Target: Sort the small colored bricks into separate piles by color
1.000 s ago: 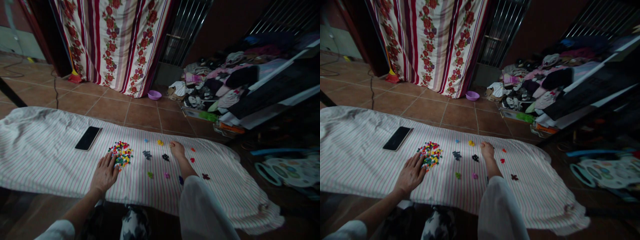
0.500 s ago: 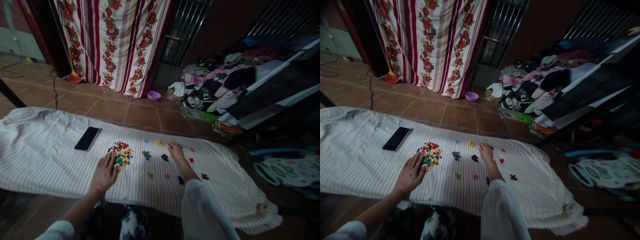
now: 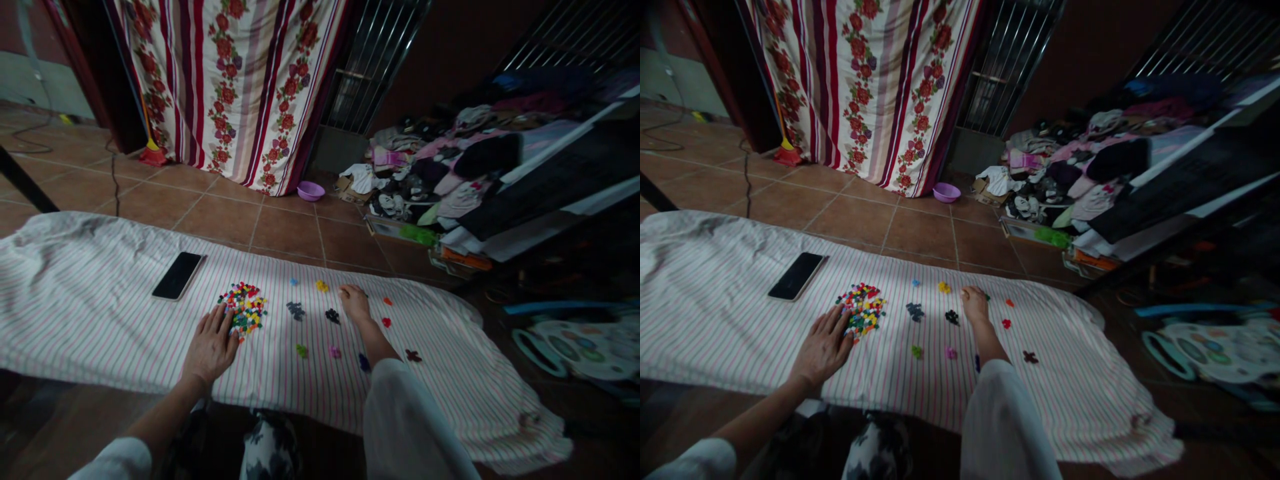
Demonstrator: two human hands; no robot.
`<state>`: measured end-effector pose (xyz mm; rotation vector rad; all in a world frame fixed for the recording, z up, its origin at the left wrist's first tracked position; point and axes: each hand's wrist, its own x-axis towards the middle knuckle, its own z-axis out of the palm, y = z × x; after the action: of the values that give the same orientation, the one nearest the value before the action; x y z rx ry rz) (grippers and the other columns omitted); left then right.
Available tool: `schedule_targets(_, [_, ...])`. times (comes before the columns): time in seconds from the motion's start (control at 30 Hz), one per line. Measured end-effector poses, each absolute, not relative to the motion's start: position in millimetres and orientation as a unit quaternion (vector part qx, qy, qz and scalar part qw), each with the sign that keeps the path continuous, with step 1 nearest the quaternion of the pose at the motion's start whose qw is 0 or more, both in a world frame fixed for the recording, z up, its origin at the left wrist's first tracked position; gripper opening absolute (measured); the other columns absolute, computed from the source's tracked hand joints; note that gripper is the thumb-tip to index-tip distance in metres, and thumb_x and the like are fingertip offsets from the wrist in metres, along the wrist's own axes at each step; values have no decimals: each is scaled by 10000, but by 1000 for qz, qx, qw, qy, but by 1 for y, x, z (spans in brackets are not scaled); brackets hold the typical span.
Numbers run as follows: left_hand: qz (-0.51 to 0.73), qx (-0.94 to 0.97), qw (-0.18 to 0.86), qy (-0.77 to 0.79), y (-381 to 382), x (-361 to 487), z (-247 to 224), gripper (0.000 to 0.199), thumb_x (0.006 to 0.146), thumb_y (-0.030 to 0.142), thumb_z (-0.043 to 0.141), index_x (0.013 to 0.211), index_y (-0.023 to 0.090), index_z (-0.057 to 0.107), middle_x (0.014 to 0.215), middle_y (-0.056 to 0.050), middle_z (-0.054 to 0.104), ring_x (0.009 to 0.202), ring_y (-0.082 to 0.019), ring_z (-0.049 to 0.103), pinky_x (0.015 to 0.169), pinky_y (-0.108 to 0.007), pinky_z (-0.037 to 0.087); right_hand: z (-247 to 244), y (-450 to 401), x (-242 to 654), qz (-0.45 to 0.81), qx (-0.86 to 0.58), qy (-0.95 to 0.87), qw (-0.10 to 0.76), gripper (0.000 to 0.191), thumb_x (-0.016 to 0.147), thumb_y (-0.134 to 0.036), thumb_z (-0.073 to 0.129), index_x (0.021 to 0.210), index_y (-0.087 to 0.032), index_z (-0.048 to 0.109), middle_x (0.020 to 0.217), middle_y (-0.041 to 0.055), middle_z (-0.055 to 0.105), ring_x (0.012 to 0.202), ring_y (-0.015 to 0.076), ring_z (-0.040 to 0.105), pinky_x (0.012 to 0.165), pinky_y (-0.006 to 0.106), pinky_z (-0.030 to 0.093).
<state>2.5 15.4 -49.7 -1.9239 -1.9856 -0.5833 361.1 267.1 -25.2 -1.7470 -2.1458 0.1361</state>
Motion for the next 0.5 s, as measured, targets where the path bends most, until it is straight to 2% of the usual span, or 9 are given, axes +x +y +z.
schedule_targets(0.33, [-216,-667,141,-699,16,3,-52,547,918,417,415,1366,118,515,1487,-175,442,1373,-303,436,1084,-471,407,-16,256,353,13,-634,-750,188,330,852,-183,475,1077,-148,713,1133,135,670,1055,241,587,960,354,442])
schedule_targets(0.5, [-230,-659,114,-707,16,5,-51,528,917,408,410,1351,131,531,1490,-170,439,1367,-309,440,1098,-497,389,-9,244,329,6,-609,-759,231,338,849,-177,468,1095,-164,699,1140,131,657,1067,249,562,964,381,437])
